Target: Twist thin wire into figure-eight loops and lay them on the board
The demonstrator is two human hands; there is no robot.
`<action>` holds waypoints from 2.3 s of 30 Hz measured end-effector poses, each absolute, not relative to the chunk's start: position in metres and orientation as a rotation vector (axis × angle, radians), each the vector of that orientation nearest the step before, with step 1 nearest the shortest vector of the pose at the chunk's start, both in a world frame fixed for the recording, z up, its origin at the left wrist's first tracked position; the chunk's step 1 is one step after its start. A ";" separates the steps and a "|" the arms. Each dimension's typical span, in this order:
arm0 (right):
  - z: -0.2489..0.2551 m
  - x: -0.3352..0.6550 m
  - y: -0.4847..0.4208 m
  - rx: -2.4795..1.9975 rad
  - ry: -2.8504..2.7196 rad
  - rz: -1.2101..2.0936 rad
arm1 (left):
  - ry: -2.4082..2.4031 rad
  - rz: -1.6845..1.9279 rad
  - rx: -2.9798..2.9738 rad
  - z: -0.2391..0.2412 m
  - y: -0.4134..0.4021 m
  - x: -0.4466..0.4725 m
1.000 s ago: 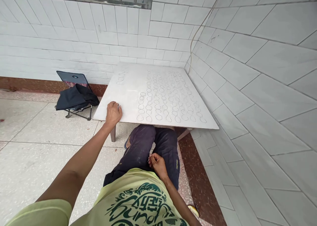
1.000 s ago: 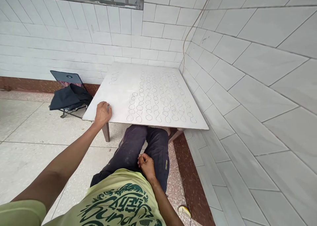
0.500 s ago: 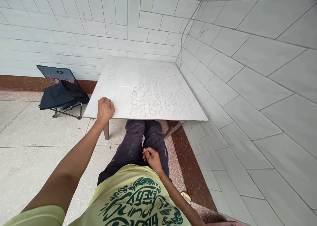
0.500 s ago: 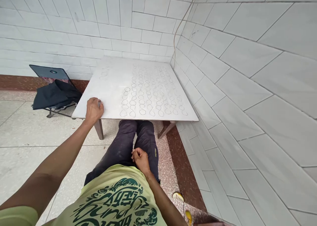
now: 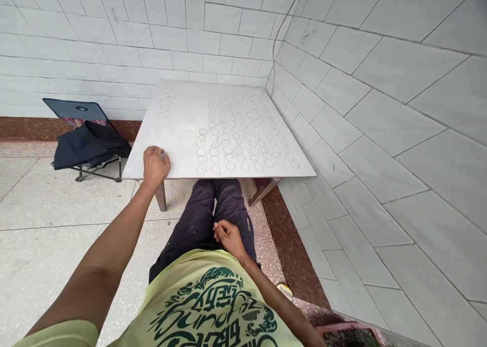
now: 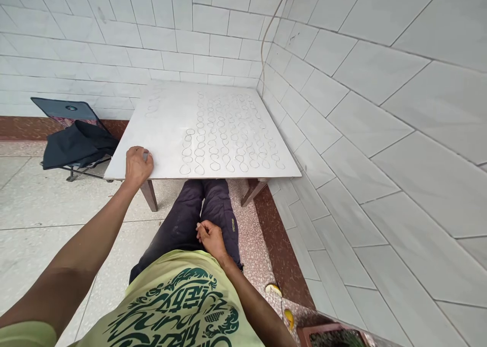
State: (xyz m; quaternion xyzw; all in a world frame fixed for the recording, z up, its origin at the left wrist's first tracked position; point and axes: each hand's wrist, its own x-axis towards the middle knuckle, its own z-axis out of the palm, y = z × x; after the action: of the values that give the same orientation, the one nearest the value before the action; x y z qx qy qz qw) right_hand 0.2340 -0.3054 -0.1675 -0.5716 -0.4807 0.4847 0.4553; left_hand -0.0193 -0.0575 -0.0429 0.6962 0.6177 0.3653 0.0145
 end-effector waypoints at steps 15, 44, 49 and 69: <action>-0.188 0.248 -0.291 -1.521 -1.209 1.195 | 1.724 0.625 2.323 0.003 0.047 0.033; -0.177 0.258 -0.270 -1.526 -0.996 1.458 | 1.634 0.696 2.332 0.061 0.082 0.026; -0.099 0.252 -0.261 -1.329 -1.081 1.462 | 1.571 0.806 2.246 0.081 0.000 0.025; -0.018 0.238 -0.174 -1.350 -2.002 0.187 | 1.387 0.820 1.761 0.047 -0.128 0.057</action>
State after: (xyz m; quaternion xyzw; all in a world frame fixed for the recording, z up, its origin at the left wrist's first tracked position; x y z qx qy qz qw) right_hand 0.2382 -0.1740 -0.0177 -0.5217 -0.7737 0.0723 0.3521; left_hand 0.0567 -0.1278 0.0467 0.6858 0.5402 0.3193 0.3687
